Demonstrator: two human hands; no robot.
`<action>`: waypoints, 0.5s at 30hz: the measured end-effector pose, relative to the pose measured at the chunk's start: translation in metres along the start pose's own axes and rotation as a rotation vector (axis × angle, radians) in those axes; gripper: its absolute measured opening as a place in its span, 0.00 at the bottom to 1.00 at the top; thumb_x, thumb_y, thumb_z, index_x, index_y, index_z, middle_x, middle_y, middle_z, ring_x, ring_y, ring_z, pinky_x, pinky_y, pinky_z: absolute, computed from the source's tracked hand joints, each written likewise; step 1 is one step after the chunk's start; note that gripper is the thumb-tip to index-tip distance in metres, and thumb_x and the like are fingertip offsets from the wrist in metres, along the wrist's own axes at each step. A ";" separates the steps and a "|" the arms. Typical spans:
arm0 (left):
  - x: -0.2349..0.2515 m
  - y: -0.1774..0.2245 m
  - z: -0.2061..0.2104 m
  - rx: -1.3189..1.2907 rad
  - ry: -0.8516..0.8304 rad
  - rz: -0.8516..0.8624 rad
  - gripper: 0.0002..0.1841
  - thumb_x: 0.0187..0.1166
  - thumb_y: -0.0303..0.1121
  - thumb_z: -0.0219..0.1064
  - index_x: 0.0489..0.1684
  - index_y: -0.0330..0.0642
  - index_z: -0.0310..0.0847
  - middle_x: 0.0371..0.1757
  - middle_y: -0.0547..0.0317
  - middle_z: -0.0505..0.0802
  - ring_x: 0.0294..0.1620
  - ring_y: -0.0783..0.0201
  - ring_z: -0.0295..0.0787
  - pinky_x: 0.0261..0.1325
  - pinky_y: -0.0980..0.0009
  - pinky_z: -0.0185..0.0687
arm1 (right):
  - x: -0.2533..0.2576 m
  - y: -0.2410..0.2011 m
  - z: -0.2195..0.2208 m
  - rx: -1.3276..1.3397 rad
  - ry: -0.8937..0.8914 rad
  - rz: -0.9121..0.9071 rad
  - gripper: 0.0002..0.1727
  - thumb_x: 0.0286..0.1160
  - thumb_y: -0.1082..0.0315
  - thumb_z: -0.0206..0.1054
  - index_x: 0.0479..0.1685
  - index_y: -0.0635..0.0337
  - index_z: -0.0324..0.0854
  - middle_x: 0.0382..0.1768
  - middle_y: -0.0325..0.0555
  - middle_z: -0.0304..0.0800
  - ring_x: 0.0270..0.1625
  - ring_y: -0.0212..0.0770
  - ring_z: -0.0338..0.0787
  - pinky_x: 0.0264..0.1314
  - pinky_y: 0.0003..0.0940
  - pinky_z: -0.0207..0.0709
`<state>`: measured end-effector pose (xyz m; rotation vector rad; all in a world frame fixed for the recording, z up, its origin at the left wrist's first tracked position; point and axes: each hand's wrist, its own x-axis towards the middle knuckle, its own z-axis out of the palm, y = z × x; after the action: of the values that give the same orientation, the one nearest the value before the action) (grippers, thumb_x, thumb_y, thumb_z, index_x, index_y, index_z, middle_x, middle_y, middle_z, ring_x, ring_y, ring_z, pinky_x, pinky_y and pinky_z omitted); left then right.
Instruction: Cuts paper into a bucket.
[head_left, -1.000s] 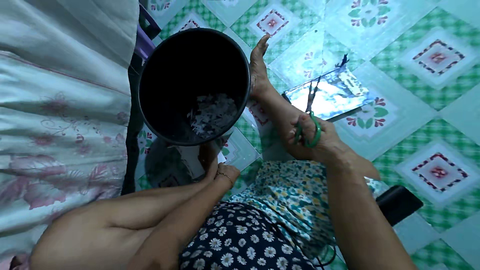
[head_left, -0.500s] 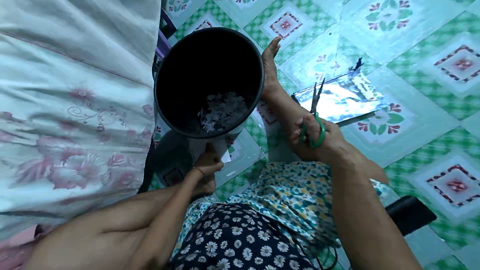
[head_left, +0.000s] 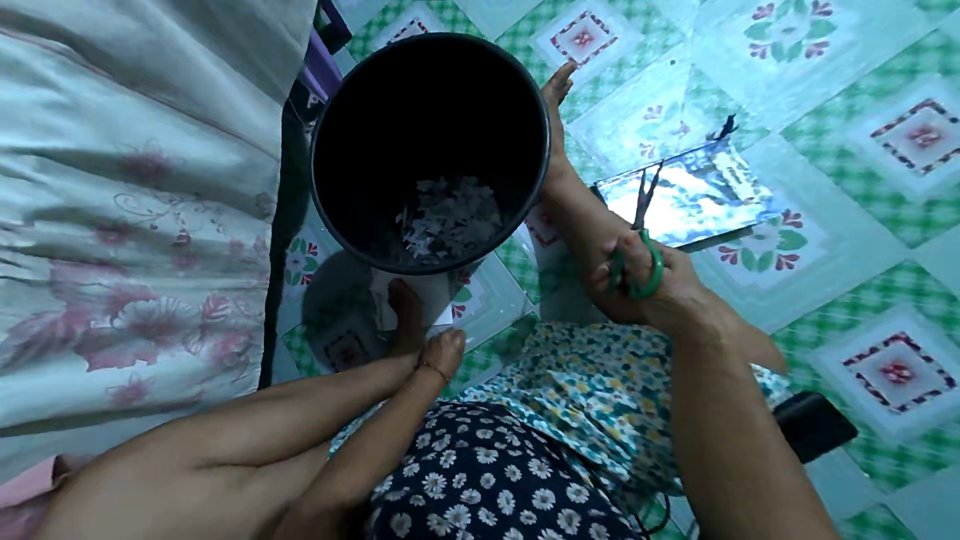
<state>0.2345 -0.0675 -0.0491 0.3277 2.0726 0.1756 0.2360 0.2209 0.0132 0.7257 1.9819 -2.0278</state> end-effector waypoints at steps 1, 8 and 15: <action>-0.003 0.005 -0.002 0.035 -0.020 -0.002 0.21 0.94 0.28 0.46 0.78 0.23 0.70 0.78 0.28 0.78 0.79 0.35 0.76 0.81 0.45 0.68 | 0.001 -0.001 0.000 -0.003 0.001 0.002 0.19 0.94 0.52 0.48 0.52 0.57 0.78 0.26 0.29 0.85 0.28 0.22 0.86 0.34 0.19 0.82; 0.003 0.020 0.001 0.182 -0.090 -0.057 0.22 0.94 0.27 0.44 0.80 0.22 0.63 0.78 0.25 0.75 0.77 0.31 0.75 0.80 0.42 0.66 | 0.002 0.000 0.000 -0.022 -0.007 -0.027 0.17 0.94 0.55 0.48 0.51 0.58 0.77 0.24 0.29 0.84 0.26 0.22 0.85 0.33 0.18 0.81; -0.051 0.010 -0.047 -0.486 0.079 0.103 0.17 0.90 0.27 0.50 0.62 0.21 0.76 0.43 0.39 0.88 0.41 0.56 0.86 0.52 0.62 0.82 | 0.003 0.001 0.000 0.023 -0.014 -0.009 0.15 0.93 0.56 0.49 0.52 0.57 0.76 0.25 0.30 0.83 0.27 0.25 0.86 0.35 0.21 0.84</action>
<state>0.2195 -0.0725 0.0190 0.1293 2.0129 0.7487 0.2343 0.2217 0.0108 0.7063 1.9606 -2.0579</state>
